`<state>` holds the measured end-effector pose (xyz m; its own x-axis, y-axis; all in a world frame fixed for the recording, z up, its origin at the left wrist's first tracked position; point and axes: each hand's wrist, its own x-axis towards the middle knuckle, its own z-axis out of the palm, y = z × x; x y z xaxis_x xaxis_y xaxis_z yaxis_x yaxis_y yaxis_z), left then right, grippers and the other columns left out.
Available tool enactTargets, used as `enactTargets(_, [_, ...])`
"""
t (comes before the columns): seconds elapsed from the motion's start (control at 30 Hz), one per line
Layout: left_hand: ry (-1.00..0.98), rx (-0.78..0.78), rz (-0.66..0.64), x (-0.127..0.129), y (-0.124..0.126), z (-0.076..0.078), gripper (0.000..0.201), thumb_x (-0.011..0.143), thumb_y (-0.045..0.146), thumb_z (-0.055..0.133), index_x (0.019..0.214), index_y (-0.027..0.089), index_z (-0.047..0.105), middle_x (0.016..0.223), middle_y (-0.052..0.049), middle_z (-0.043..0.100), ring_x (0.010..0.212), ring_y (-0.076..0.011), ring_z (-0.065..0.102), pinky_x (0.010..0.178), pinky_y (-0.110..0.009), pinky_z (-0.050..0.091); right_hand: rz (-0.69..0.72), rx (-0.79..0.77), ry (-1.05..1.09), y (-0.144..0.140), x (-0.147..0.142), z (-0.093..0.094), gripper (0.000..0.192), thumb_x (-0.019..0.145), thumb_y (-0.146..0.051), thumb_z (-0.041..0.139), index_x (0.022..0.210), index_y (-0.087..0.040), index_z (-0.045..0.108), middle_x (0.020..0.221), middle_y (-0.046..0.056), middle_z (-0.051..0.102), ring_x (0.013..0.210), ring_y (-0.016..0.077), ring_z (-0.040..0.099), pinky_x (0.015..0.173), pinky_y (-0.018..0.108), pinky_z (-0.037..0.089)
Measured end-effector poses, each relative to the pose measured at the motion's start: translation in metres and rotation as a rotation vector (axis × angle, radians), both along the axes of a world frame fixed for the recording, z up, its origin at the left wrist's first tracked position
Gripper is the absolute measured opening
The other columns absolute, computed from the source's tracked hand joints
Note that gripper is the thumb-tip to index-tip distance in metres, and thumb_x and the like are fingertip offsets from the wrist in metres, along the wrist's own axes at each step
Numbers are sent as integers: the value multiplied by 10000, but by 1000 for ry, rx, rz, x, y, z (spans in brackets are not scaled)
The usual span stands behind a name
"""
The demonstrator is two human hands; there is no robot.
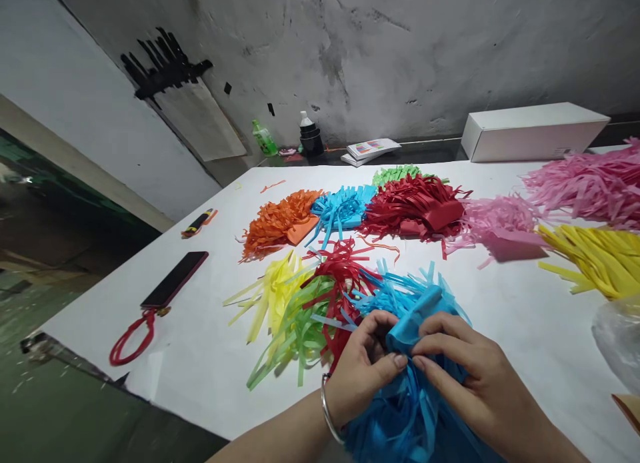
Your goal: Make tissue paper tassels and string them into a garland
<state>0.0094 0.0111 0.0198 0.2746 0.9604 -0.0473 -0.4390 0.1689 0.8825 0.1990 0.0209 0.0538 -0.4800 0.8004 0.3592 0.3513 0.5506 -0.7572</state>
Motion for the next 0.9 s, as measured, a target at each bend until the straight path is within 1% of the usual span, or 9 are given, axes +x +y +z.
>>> enactTargets(0.27, [49, 45, 1, 1, 0, 1, 350, 778, 323, 835, 1013, 188, 613, 892, 0, 568, 770, -104, 500, 675, -188, 401, -11, -6, -13, -1, -2, -4, 104, 959, -195, 546, 917, -241, 629, 941, 22, 591, 874, 163, 600, 754, 298, 474])
enactTargets(0.47, [66, 49, 4, 0, -1, 0, 365, 769, 333, 840, 1014, 188, 611, 901, -2, 567, 791, -111, 508, 700, -193, 411, 9, -61, -26, 0, -3, 0, 144, 972, -186, 499, 896, -236, 610, 941, 16, 592, 873, 155, 603, 745, 284, 466])
enactTargets(0.7, [55, -3, -2, -1, 0, 0, 386, 743, 336, 858, 1007, 189, 618, 865, 2, 572, 732, -102, 491, 648, -181, 402, 63, -104, -46, 1, 1, 5, 163, 985, -185, 457, 912, -237, 594, 944, 16, 581, 866, 151, 586, 752, 285, 454])
enactTargets(0.9, [-27, -70, 33, 0, 1, -3, 425, 694, 325, 893, 1009, 190, 642, 849, 6, 599, 712, -96, 522, 628, -173, 416, 95, -178, -70, 4, 5, 8, 166, 956, -162, 470, 963, -267, 597, 1001, 9, 571, 956, 153, 585, 812, 281, 458])
